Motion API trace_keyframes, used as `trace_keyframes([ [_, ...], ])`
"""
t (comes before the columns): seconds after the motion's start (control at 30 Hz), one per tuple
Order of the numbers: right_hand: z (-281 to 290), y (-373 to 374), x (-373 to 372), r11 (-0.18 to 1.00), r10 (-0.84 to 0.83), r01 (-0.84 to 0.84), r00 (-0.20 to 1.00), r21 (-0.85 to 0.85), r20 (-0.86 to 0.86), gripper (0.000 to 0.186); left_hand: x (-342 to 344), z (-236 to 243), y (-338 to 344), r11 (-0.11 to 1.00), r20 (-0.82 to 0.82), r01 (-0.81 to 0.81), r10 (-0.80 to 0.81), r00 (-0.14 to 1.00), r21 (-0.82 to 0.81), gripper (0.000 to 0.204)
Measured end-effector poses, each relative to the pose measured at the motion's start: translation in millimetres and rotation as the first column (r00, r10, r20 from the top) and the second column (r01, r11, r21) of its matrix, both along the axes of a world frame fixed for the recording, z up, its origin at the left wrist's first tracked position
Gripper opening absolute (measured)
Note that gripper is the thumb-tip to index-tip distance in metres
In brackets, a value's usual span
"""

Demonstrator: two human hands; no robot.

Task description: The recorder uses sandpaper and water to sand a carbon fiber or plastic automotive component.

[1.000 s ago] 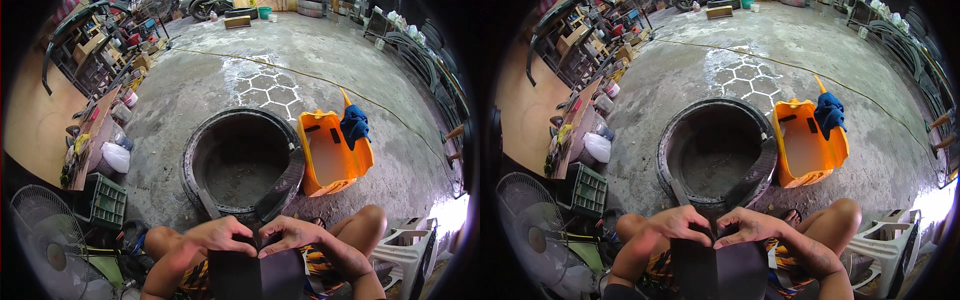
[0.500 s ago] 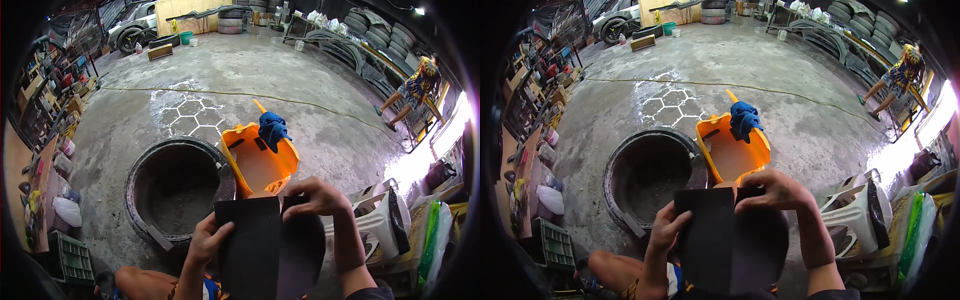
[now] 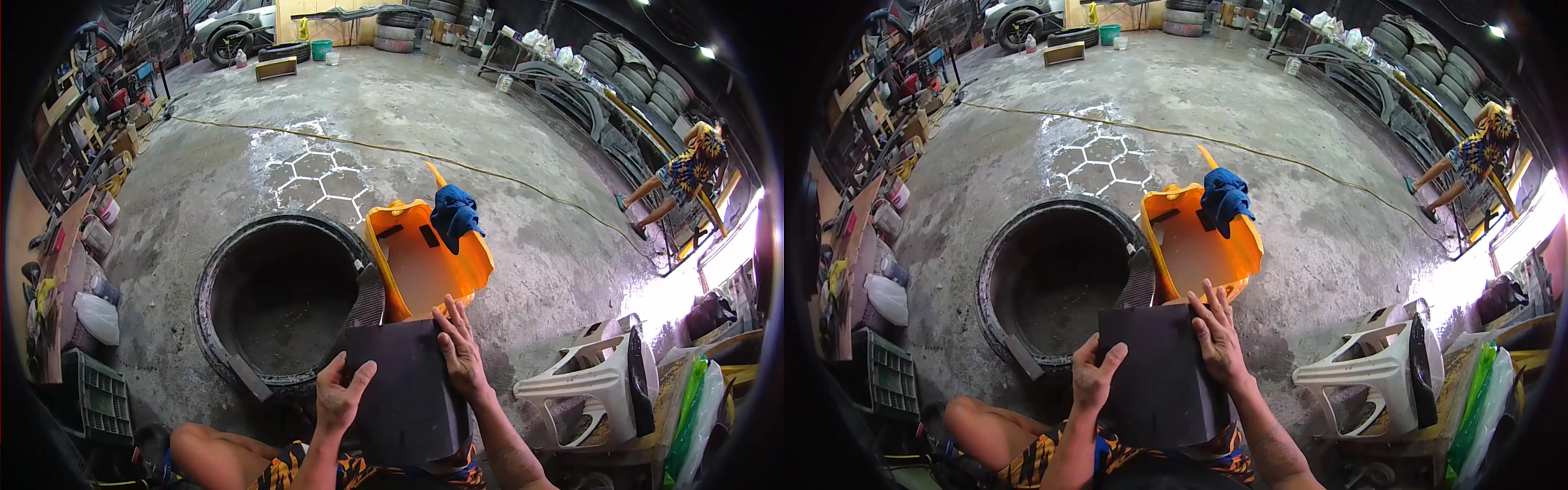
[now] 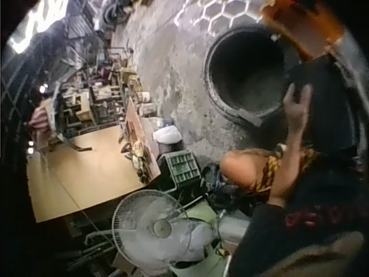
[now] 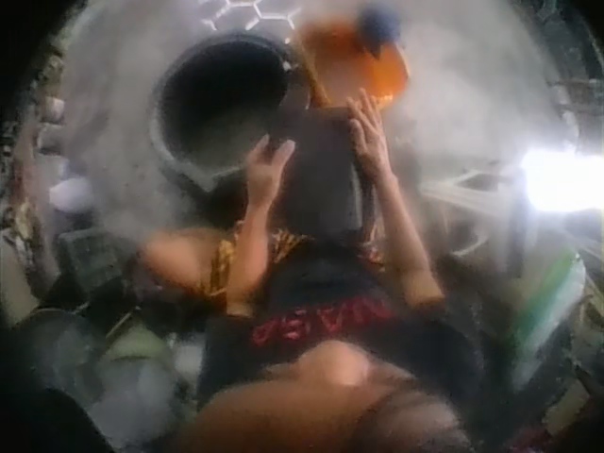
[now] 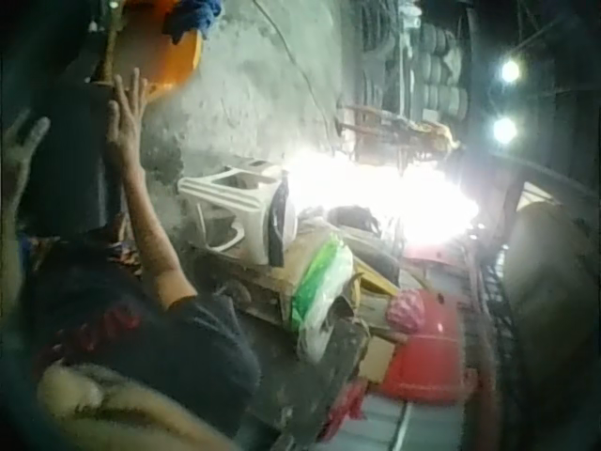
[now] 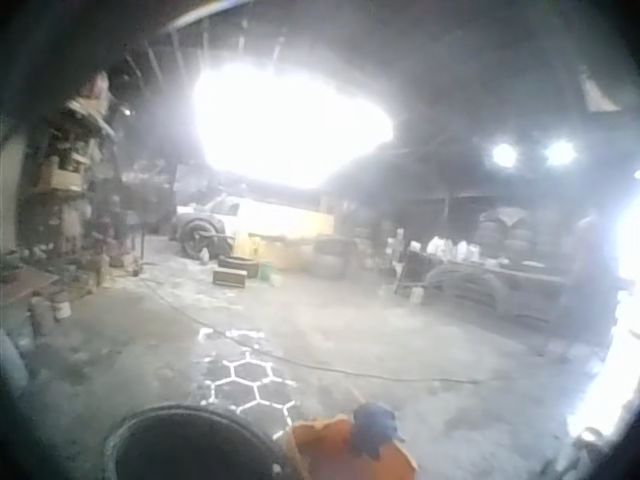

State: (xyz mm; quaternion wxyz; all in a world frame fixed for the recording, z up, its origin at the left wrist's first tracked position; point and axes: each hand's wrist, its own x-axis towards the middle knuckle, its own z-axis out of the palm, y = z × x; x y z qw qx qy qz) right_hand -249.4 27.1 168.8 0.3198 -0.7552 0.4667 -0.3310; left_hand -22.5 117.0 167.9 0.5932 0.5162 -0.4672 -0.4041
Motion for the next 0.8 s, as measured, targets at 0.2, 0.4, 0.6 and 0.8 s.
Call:
trace_keyframes([
  [0.2, -1.3, 2.5, 0.4, 1.000, -0.023, 0.024, 0.997, 0.013, -0.076, 0.049, -11.2, 1.0, 10.8, 0.985, -0.211, -0.041, 0.076, 0.975, 0.165, 0.020],
  [0.4, 11.9, 6.4, -2.8, 0.990, 0.001, 0.001, 1.000, 0.142, -0.014, 0.054, -6.4, 2.7, 7.3, 0.960, 0.625, -0.078, 0.236, 0.744, -0.270, 0.017],
  [0.6, 6.2, 14.4, 10.2, 0.994, -0.089, 0.100, 0.978, 0.047, -0.189, 0.055, -12.6, -18.5, 23.9, 0.940, 0.655, -0.047, 0.270, 0.705, -0.338, 0.015],
  [0.8, 10.3, 17.6, 16.7, 0.992, -0.118, 0.125, 0.973, 0.026, -0.201, 0.056, -27.0, -28.9, 33.8, 0.917, 0.517, -0.175, 0.352, 0.781, -0.359, 0.016],
])
